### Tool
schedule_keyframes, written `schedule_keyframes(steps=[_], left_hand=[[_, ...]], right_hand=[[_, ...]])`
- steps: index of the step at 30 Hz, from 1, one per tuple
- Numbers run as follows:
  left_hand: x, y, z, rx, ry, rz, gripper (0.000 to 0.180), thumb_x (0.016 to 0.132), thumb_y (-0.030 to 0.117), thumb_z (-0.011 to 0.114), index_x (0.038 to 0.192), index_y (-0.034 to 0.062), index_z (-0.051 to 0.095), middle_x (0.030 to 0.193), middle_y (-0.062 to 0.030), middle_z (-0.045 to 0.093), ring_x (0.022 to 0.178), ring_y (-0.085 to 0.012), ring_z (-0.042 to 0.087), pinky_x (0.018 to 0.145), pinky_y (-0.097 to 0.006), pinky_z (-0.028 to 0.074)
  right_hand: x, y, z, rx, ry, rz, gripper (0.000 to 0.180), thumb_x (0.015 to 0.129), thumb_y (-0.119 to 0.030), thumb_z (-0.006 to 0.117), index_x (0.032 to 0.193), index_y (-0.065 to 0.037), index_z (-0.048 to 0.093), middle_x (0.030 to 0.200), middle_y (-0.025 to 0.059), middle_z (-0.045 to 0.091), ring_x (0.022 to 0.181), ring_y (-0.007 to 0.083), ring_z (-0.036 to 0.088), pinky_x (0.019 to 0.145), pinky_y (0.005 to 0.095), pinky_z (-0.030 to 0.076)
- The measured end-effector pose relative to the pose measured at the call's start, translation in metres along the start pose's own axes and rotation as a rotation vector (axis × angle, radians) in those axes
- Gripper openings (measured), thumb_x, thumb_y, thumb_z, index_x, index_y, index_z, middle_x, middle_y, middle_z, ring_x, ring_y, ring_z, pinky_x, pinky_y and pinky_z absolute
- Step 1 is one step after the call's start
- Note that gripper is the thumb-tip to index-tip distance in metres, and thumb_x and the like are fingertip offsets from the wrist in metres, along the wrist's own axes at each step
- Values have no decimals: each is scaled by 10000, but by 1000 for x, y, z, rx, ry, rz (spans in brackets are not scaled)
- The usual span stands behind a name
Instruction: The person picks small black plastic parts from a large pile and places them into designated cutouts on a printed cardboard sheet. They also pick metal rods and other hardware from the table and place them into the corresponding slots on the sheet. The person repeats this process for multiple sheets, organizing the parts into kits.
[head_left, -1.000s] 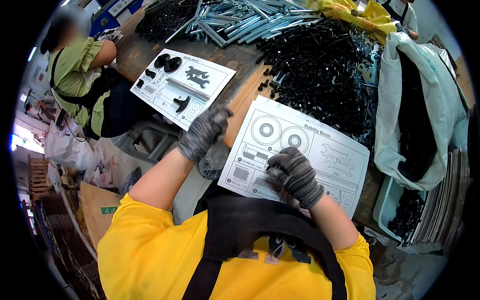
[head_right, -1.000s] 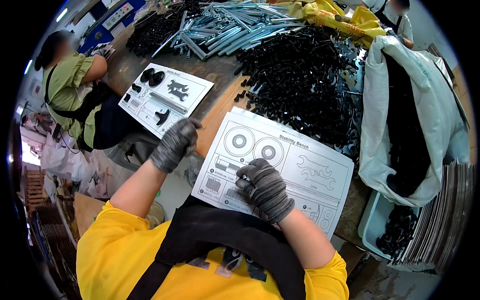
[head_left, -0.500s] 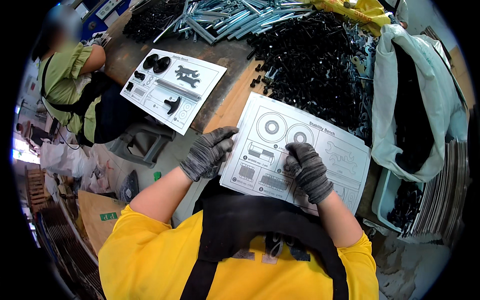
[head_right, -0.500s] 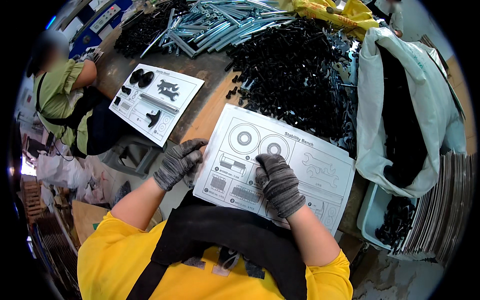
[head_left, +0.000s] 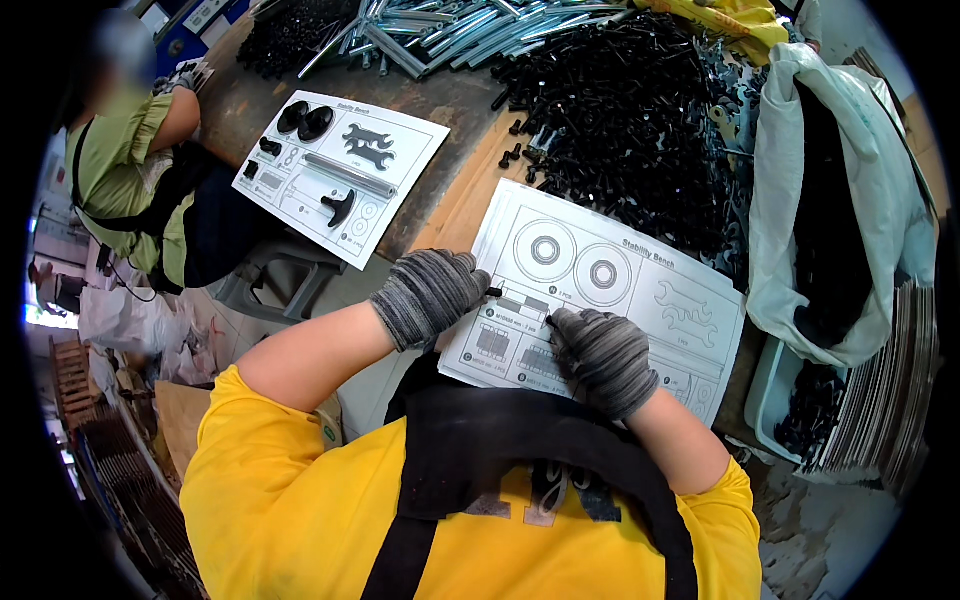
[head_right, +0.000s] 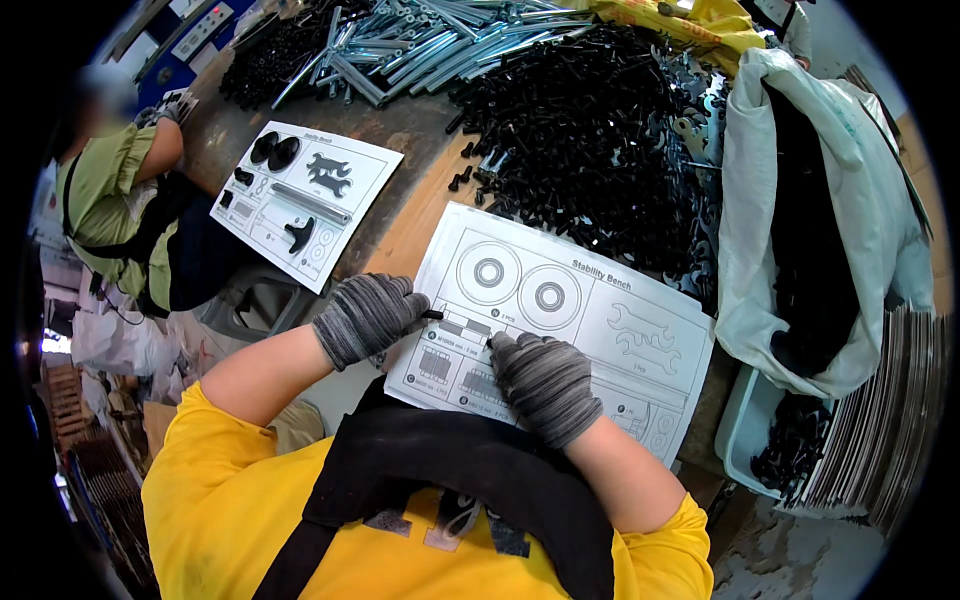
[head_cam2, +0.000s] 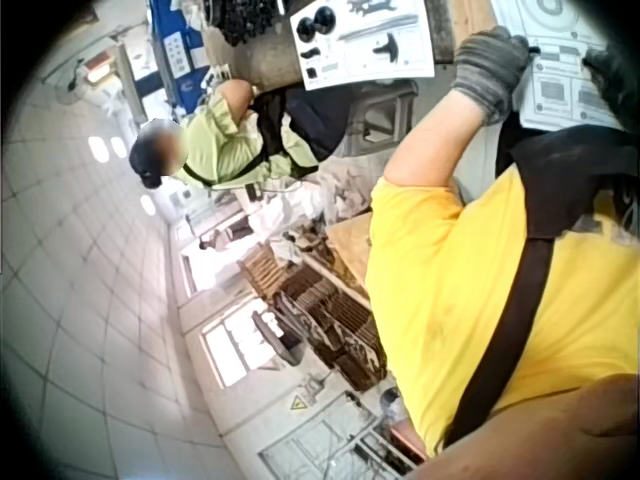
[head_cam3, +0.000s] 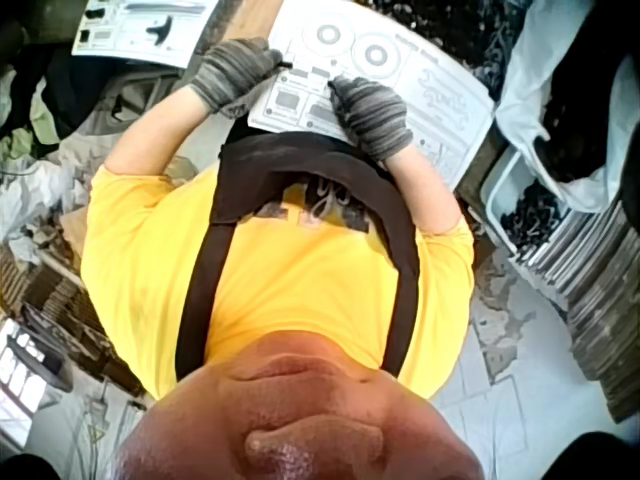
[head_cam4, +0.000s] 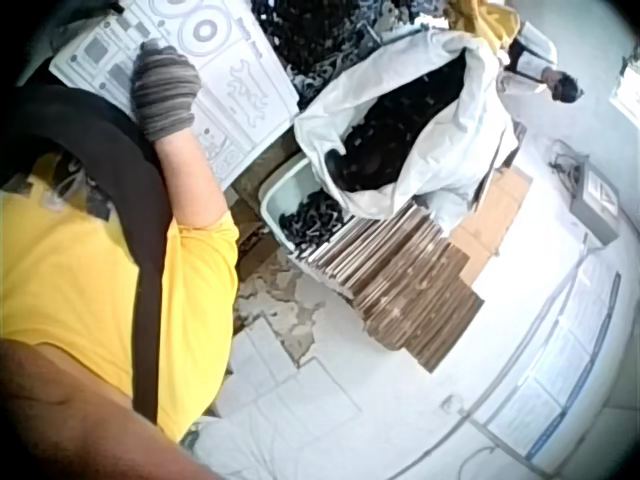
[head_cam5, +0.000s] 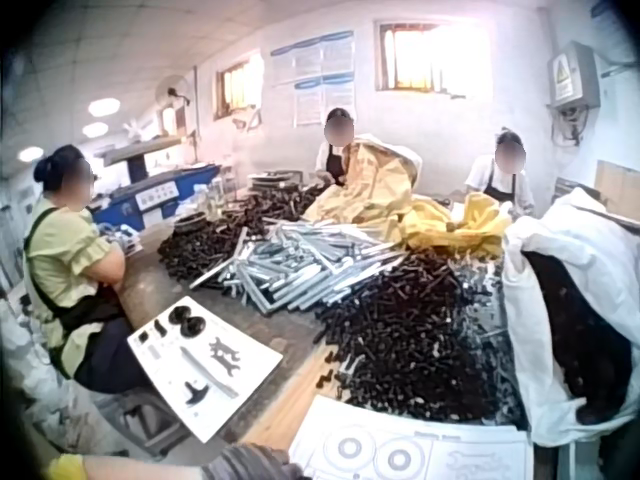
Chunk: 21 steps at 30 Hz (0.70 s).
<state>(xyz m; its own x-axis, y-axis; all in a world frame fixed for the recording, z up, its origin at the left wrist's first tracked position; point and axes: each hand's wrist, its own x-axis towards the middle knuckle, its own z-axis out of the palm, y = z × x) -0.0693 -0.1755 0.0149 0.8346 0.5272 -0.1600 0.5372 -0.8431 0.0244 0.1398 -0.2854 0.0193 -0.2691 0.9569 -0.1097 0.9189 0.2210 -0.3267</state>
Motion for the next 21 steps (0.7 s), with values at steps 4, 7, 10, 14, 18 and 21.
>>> schedule_keyframes(steps=[4, 7, 10, 14, 18, 21], left_hand=[[7, 11, -18, 61, -214, -27, 215, 834, 268, 495, 792, 88, 603, 710, -94, 587, 671, -242, 611, 560, -368, 485], [21, 11, -31, -139, -401, -109, 242, 838, 249, 493, 845, 38, 611, 784, -138, 614, 760, -276, 613, 671, -380, 482], [30, -10, -35, -399, -458, -104, 320, 834, 307, 494, 840, 12, 618, 783, -152, 619, 796, -290, 607, 729, -377, 470], [42, 10, -43, -91, -483, -16, 281, 820, 254, 504, 865, 9, 634, 810, -154, 637, 766, -283, 622, 688, -397, 485], [37, 41, -34, -20, -352, -77, 205, 774, 180, 536, 876, 19, 612, 755, -150, 618, 719, -300, 617, 646, -389, 491], [30, 2, -30, -240, -203, 26, 225, 790, 182, 541, 969, 54, 589, 799, -114, 578, 787, -287, 594, 691, -375, 485]], right_hand=[[2, -7, 4, -235, -32, -108, 302, 730, -191, 563, 974, -15, 527, 695, 108, 577, 606, 254, 601, 498, 368, 475], [15, -8, -6, -149, -240, -36, 287, 747, -189, 553, 961, 1, 530, 748, 119, 585, 671, 256, 607, 539, 370, 493], [20, 12, -1, 289, 52, -136, 224, 757, -236, 546, 838, -28, 554, 647, 122, 591, 580, 275, 595, 512, 354, 485], [35, -11, -11, -33, -291, 95, 175, 766, -168, 528, 896, -55, 562, 782, 119, 628, 706, 287, 624, 611, 391, 506], [28, -28, -14, -169, -229, 51, 167, 770, -195, 528, 855, -53, 552, 743, 109, 630, 675, 290, 618, 570, 406, 488], [21, -1, -3, 169, -26, 35, 234, 787, -256, 527, 896, -52, 560, 766, 136, 604, 723, 301, 598, 623, 399, 477]])
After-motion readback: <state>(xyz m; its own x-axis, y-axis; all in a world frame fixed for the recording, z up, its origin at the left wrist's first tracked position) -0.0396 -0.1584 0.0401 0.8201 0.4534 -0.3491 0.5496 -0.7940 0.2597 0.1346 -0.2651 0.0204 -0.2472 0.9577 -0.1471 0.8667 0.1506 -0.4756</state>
